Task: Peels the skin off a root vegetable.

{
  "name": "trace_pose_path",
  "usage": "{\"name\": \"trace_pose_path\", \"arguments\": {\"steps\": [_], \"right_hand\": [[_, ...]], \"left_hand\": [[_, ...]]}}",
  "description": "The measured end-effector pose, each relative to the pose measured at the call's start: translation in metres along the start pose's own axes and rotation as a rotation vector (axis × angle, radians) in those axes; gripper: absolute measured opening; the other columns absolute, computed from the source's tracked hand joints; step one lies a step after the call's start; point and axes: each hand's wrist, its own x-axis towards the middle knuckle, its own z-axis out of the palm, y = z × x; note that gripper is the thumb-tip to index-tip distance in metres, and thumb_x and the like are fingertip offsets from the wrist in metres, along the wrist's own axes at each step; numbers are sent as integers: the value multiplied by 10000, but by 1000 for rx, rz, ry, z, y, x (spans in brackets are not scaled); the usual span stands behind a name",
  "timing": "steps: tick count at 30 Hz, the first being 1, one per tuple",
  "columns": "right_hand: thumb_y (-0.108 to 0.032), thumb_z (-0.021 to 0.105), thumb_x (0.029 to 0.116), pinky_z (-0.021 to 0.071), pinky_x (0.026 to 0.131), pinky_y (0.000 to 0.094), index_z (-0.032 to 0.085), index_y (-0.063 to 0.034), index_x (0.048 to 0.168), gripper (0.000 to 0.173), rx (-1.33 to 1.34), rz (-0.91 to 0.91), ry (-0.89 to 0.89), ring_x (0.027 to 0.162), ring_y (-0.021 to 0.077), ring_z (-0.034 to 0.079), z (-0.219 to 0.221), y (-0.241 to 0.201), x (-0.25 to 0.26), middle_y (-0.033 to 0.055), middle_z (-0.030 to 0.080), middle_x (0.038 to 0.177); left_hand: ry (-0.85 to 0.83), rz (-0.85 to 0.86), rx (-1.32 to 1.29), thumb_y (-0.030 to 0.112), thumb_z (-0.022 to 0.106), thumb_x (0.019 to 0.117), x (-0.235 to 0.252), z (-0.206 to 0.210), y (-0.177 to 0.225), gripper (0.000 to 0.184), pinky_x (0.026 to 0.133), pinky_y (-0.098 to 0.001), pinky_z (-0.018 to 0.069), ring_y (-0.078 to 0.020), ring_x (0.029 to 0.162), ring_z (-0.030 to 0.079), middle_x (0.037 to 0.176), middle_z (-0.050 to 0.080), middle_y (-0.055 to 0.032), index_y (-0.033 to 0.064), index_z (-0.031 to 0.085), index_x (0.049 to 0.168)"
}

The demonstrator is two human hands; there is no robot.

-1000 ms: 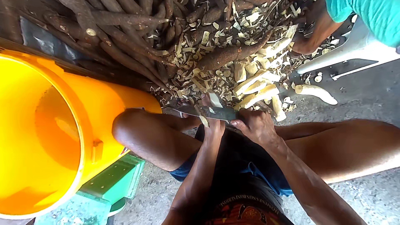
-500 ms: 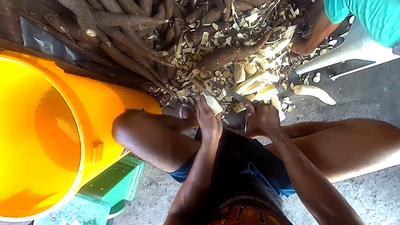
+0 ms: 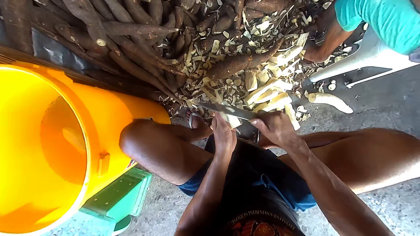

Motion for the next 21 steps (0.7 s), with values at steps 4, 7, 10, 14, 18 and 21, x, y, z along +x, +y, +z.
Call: {"name": "trace_pose_path", "arguments": {"steps": [4,7,10,14,18,21], "right_hand": [[-699,299,1024,496,584,570,620,-69,809,739,-86,278,-190,663,360,649,-1,31,8,135,579,637],[-727,244,1005,483,545,518,615,-115,748,761,113,202,-50,584,250,608,-2,18,-8,52,536,580],[-776,257,979,486,511,514,646,-97,768,810,169,48,36,568,251,608,-1,-9,-20,62,550,574],[-770,276,982,474,482,498,646,-77,749,819,62,-60,96,542,275,619,18,-31,-30,81,560,557],[-779,269,976,438,454,472,609,-87,724,811,-11,-68,128,510,274,588,24,-35,-30,73,523,536],[-780,277,969,450,436,497,638,-58,743,838,-91,-51,149,500,322,608,27,-25,-27,108,543,535]], "left_hand": [[-171,74,-1,483,325,1091,-5,-5,4,498,674,-342,610,-175,749,688,945,693,-92,96,638,1120],[-119,36,-29,520,328,1084,-1,-10,-1,528,692,-372,617,-200,786,697,989,693,-108,94,626,1173],[-13,-12,-57,542,341,1076,7,-4,-3,506,800,-398,609,-206,938,691,1096,674,-84,134,578,1261],[-66,47,-54,566,422,1053,6,-6,-9,470,761,-363,607,-183,912,681,1077,660,-62,172,560,1269],[-29,93,-6,593,406,1048,6,-3,-10,483,777,-331,600,-136,950,673,1094,661,-25,202,561,1285],[-1,120,-1,530,428,1063,8,-5,-15,409,844,-337,579,-126,1015,654,1142,654,-5,211,553,1287]]}}
